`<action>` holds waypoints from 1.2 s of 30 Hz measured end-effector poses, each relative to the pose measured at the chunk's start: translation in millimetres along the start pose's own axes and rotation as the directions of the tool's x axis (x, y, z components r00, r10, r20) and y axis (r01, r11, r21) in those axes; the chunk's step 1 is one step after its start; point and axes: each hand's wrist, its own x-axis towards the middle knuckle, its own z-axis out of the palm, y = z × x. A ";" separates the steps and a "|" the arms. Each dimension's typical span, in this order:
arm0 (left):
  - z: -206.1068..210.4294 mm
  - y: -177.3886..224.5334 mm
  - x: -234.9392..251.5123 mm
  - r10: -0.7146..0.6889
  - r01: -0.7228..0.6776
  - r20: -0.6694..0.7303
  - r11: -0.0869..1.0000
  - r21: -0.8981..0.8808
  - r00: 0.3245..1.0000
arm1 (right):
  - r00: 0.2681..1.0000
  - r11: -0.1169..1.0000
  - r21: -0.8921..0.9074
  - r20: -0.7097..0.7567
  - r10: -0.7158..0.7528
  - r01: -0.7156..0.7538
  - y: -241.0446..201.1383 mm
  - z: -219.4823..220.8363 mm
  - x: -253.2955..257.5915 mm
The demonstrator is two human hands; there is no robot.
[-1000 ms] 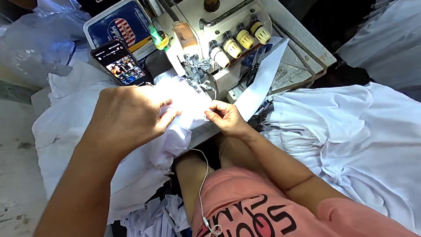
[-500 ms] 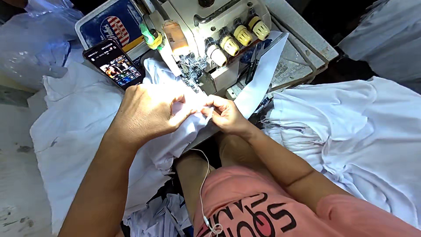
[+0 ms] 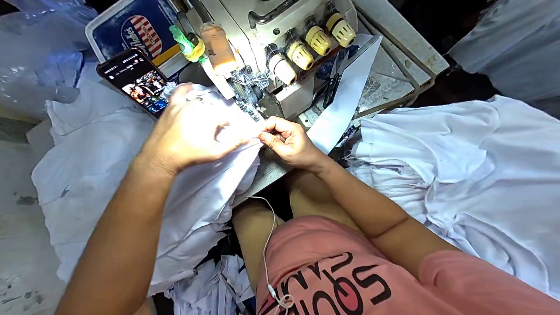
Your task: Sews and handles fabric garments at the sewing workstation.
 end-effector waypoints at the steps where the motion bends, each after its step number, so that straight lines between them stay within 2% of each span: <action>1: -4.6 -10.4 -5.6 -0.068 0.067 0.045 0.998 0.007 0.997 | 1.000 1.000 0.002 -0.003 -0.004 0.004 0.9 -0.2 -0.2; 3: -14.7 -34.7 -24.8 -0.174 0.170 0.118 0.984 0.048 0.978 | 1.000 1.000 0.005 -0.008 -0.009 0.009 0.8 -0.7 -1.2; 6: -30.5 -45.6 -68.4 -0.139 0.130 0.058 0.983 0.129 0.989 | 0.997 0.991 -0.132 -0.077 -0.021 0.010 -6.6 1.0 -13.9; 8: -62.5 -10.4 -87.8 -0.157 0.145 0.133 0.985 0.095 0.979 | 0.970 0.942 -0.319 -0.180 -0.164 0.100 -1.1 12.4 -29.6; 9: -84.7 20.5 -89.6 -0.209 0.211 0.234 0.977 0.017 0.949 | 0.956 0.918 -0.382 -0.211 -0.204 0.111 4.3 23.3 -38.3; 10: -95.5 47.7 -92.0 -0.180 0.197 0.248 0.980 -0.042 0.952 | 0.959 0.905 -0.412 -0.199 -0.200 0.104 8.9 37.7 -46.8; 12: -102.1 89.3 -87.4 -0.081 0.107 0.269 0.990 -0.087 0.960 | 0.989 0.886 -0.445 -0.008 -0.148 0.129 8.9 67.1 -56.6; 13: -102.8 96.8 -82.8 -0.079 0.104 0.295 0.992 -0.072 0.952 | 0.985 0.884 -0.438 0.120 -0.124 0.165 3.5 76.4 -54.9; 14: -104.2 92.2 -80.9 -0.136 0.158 0.329 0.986 -0.043 0.934 | 0.962 0.886 -0.420 0.260 -0.088 0.195 -4.0 78.7 -49.1; 16: -112.1 60.6 -83.3 -0.274 0.286 0.317 0.958 0.009 0.908 | 0.878 0.916 -0.374 0.475 0.055 0.145 -25.7 67.9 -31.1; 17: -115.3 45.1 -86.1 -0.291 0.307 0.245 0.951 -0.030 0.925 | 0.882 0.928 -0.337 0.470 0.022 0.156 -32.5 60.7 -23.8; 19: -115.7 33.7 -90.0 -0.263 0.276 0.127 0.956 -0.097 0.956 | 0.938 0.905 -0.311 0.278 -0.204 0.289 -33.5 48.6 -10.7; 21: -114.4 42.0 -88.7 -0.248 0.256 0.130 0.965 -0.048 0.960 | 0.942 0.872 -0.357 0.109 -0.318 0.336 -31.4 39.3 6.0; 23: -108.9 47.4 -88.5 -0.272 0.271 0.147 0.962 0.029 0.951 | 0.954 0.876 -0.377 0.120 -0.274 0.299 -31.3 33.2 19.0; 25: -95.3 38.9 -95.3 -0.254 0.242 0.105 0.964 0.110 0.962 | 0.955 0.901 -0.344 0.224 -0.195 0.264 -31.7 31.7 26.0; 27: -88.4 34.2 -100.3 -0.224 0.213 0.065 0.967 0.142 0.972 | 0.928 0.886 -0.325 0.283 -0.243 0.331 -26.9 33.7 26.6; 29: -96.1 42.5 -101.5 -0.255 0.244 0.085 0.962 0.124 0.963 | 0.913 0.872 -0.294 0.241 -0.329 0.392 -24.0 35.3 23.4; 31: -105.7 56.6 -99.5 -0.330 0.320 0.116 0.943 0.092 0.937 | 0.913 0.874 -0.267 0.137 -0.383 0.407 -23.4 37.5 19.9; 33: -108.5 63.3 -98.3 -0.371 0.367 0.124 0.929 0.057 0.920 | 0.920 0.892 -0.235 0.038 -0.389 0.386 -23.7 41.0 19.4; 36: -108.1 65.5 -99.1 -0.394 0.397 0.118 0.918 0.001 0.911 | 0.929 0.908 -0.224 -0.027 -0.369 0.354 -24.7 45.8 23.0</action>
